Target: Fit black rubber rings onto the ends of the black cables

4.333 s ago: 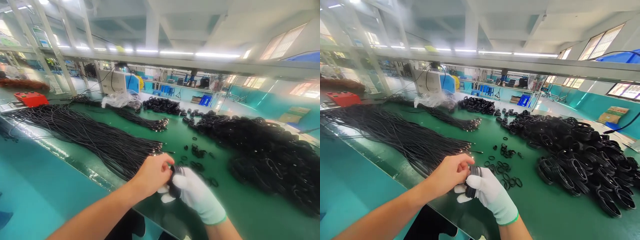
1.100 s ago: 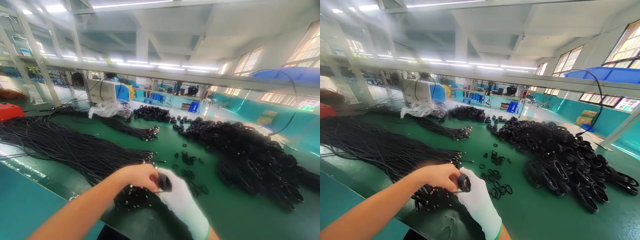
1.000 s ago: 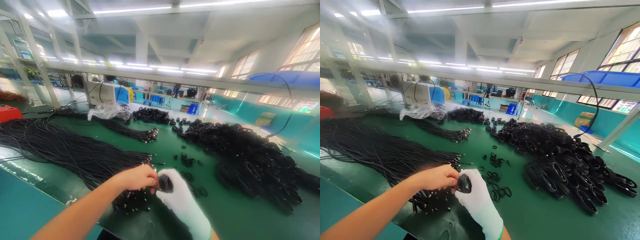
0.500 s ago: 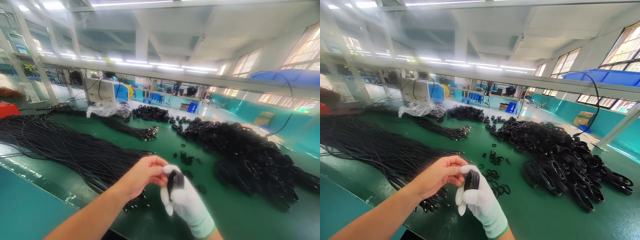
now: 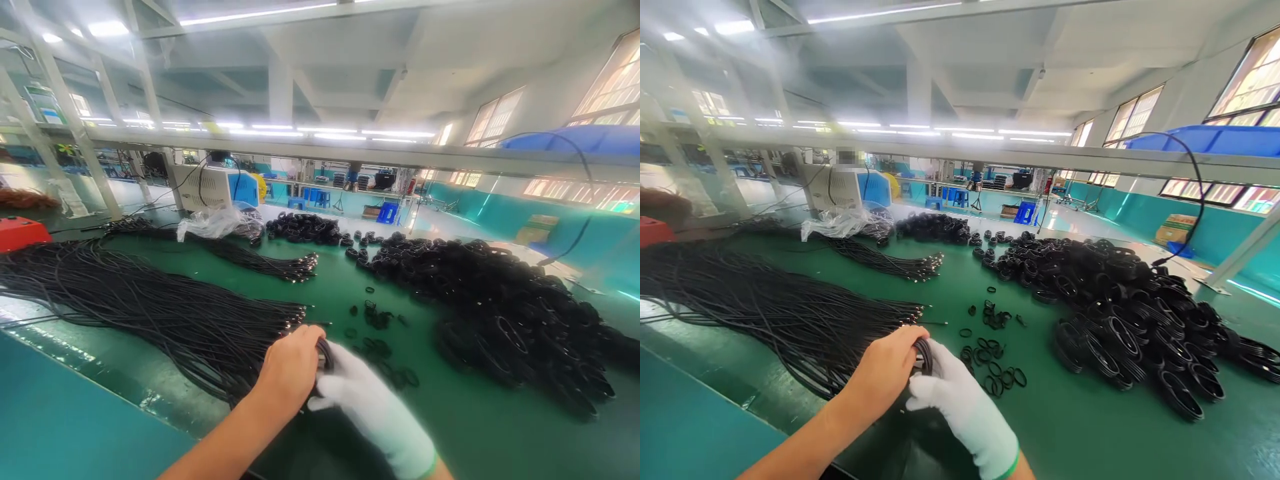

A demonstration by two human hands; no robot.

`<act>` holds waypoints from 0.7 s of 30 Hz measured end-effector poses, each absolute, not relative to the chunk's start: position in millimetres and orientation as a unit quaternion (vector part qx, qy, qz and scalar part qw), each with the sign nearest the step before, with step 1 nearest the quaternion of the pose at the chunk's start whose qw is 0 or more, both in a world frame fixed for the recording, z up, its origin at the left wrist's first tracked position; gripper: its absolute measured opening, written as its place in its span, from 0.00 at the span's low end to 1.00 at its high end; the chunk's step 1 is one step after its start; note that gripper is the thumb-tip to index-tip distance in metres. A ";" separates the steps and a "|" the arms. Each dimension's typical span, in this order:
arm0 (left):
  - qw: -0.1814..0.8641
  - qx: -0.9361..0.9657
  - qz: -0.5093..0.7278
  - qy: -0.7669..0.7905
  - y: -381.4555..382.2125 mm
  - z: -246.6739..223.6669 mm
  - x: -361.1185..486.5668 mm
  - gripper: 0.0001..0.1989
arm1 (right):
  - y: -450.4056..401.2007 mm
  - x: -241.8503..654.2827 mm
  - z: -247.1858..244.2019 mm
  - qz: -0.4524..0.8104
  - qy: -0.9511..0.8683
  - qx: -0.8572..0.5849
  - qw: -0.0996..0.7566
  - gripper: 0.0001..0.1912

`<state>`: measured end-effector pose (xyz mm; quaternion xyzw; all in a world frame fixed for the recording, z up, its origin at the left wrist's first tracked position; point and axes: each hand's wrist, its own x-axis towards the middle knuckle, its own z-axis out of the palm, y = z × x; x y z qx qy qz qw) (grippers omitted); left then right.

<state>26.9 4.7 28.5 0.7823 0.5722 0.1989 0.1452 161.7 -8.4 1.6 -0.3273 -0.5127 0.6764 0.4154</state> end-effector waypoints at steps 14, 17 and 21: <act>0.500 0.614 0.349 0.502 -7.4 18.9 11.2 0.05 | -3.3 168.3 -9.7 0.743 -0.447 -0.268 0.419 0.33; 0.548 0.600 0.360 0.459 -7.5 17.1 9.1 0.07 | -4.4 167.1 -7.2 0.734 -0.474 -0.274 0.401 0.30; 0.603 0.599 0.345 0.399 -0.9 12.4 4.3 0.06 | -6.3 166.5 -3.4 0.759 -0.458 -0.259 0.382 0.23</act>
